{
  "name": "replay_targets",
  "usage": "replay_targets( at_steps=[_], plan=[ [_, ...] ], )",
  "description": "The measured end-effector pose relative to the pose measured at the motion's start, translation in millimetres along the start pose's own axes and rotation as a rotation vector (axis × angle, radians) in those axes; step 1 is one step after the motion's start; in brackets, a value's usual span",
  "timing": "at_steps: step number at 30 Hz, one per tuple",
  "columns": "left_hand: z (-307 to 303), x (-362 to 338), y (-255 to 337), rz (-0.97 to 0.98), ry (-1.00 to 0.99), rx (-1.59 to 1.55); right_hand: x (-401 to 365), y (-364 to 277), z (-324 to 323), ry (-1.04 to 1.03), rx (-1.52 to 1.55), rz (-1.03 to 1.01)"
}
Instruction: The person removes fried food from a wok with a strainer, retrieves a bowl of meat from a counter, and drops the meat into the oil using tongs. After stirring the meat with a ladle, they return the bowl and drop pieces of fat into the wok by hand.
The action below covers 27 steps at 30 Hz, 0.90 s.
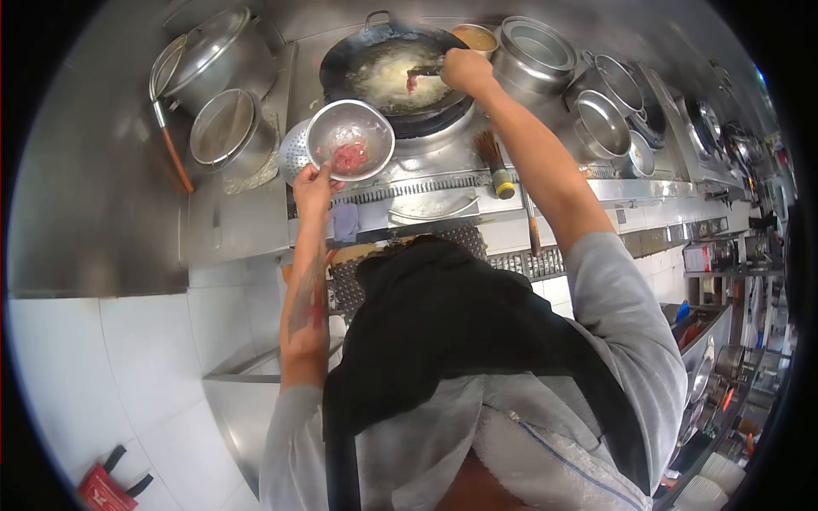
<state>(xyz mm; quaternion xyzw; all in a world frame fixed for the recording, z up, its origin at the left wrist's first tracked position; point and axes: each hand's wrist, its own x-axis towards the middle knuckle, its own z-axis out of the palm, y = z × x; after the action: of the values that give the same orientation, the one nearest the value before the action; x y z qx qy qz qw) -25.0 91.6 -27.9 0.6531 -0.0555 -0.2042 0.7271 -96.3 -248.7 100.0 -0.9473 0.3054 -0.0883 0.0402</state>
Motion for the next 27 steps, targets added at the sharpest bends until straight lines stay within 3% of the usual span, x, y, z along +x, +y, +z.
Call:
replay_targets(
  at_steps=[4,6,7,9,14,18,20,24,27],
  plan=[
    [2.8,-3.1,16.1,0.009,0.003,-0.016,9.1,6.3,-22.1,0.151,0.075,0.021],
    [2.0,-9.2,22.8,0.0,0.015,-0.03,-15.9,5.0,-47.9,0.176,0.083,-0.189],
    [4.8,-8.4,28.0,0.032,-0.013,-0.038,-37.1,0.1,-63.8,0.163,0.09,-0.2],
    [11.2,-9.6,37.8,0.095,-0.033,-0.058,-81.2,-11.0,-92.8,-0.141,0.212,-0.265],
    [38.6,-12.5,55.2,0.184,-0.058,0.024,-117.8,-8.4,-61.1,-0.121,0.261,-0.414],
    [47.5,-11.1,50.0,0.223,-0.129,0.282,-109.8,-29.0,-33.1,-0.097,0.216,-0.426],
    [42.0,-9.8,50.2,0.056,-0.053,0.329,-106.0,-39.0,-39.7,-0.093,0.208,-0.452],
    [15.0,2.5,20.3,-0.029,-0.018,0.059,-71.8,-42.7,-66.7,-0.058,0.281,-0.442],
    [-7.7,6.9,2.2,-0.078,0.037,0.046,-3.3,-53.6,-54.1,0.1,0.1,-0.421]
  ],
)
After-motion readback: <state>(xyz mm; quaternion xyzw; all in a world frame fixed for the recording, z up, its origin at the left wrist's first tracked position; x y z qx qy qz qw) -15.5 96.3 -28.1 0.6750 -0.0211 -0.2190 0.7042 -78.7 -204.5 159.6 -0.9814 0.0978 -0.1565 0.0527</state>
